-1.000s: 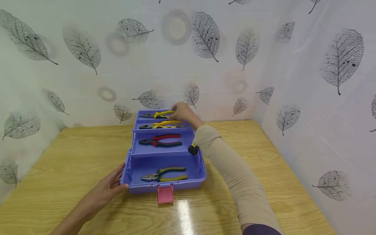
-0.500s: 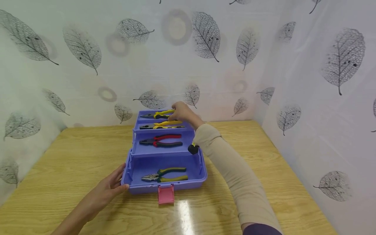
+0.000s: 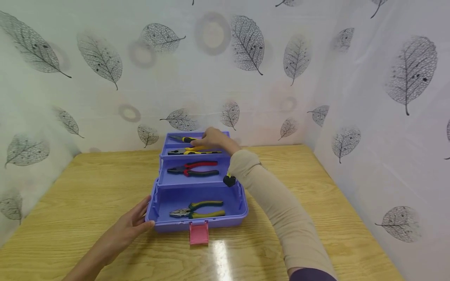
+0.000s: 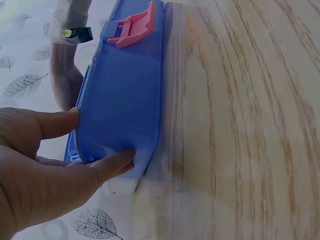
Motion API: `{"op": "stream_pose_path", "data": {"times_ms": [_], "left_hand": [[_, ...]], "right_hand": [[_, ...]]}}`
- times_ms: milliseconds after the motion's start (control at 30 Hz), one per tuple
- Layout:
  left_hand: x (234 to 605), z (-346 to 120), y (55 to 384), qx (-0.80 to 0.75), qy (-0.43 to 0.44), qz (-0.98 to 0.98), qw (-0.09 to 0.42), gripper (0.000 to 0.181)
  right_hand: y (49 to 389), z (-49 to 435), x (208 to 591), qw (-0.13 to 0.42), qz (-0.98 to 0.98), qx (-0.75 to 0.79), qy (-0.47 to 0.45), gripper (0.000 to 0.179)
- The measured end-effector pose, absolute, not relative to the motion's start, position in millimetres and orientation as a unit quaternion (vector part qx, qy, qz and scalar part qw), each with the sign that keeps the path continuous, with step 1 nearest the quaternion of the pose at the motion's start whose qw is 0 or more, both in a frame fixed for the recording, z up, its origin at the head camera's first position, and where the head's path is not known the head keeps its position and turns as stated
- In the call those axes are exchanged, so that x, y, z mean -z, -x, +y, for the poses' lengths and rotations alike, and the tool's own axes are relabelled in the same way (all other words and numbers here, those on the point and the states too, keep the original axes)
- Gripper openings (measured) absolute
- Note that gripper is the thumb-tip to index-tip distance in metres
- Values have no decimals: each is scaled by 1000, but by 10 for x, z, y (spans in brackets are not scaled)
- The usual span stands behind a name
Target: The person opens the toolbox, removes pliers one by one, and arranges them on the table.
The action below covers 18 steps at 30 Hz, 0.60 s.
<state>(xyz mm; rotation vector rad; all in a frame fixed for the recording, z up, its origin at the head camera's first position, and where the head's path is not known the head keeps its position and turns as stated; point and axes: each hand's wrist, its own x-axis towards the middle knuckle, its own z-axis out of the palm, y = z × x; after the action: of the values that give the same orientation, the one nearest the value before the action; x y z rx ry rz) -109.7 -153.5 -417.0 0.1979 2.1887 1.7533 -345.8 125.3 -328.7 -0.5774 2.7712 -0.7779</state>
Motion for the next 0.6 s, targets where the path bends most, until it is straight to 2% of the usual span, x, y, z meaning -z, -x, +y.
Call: {"op": "stream_pose_path", "data": {"times_ms": [133,300,500,600], "left_hand": [[4177,-1539,1080,-619,-73,766,159,81],[4175,-1520,1068,-623,-68,763,158,80],[4162,-1506,1072,-625,-64,762,156,80],[4156,-1521,1071,-622,-62,765,153,80]], "right_hand": [[3467,1182,3372,94,936,261,218,55],[3490,1114,3416,87,937,246,234,42],[3512,1099,3407,88,937,250,228,50],[3490,1092,3375,73,936,253,234,40]]}}
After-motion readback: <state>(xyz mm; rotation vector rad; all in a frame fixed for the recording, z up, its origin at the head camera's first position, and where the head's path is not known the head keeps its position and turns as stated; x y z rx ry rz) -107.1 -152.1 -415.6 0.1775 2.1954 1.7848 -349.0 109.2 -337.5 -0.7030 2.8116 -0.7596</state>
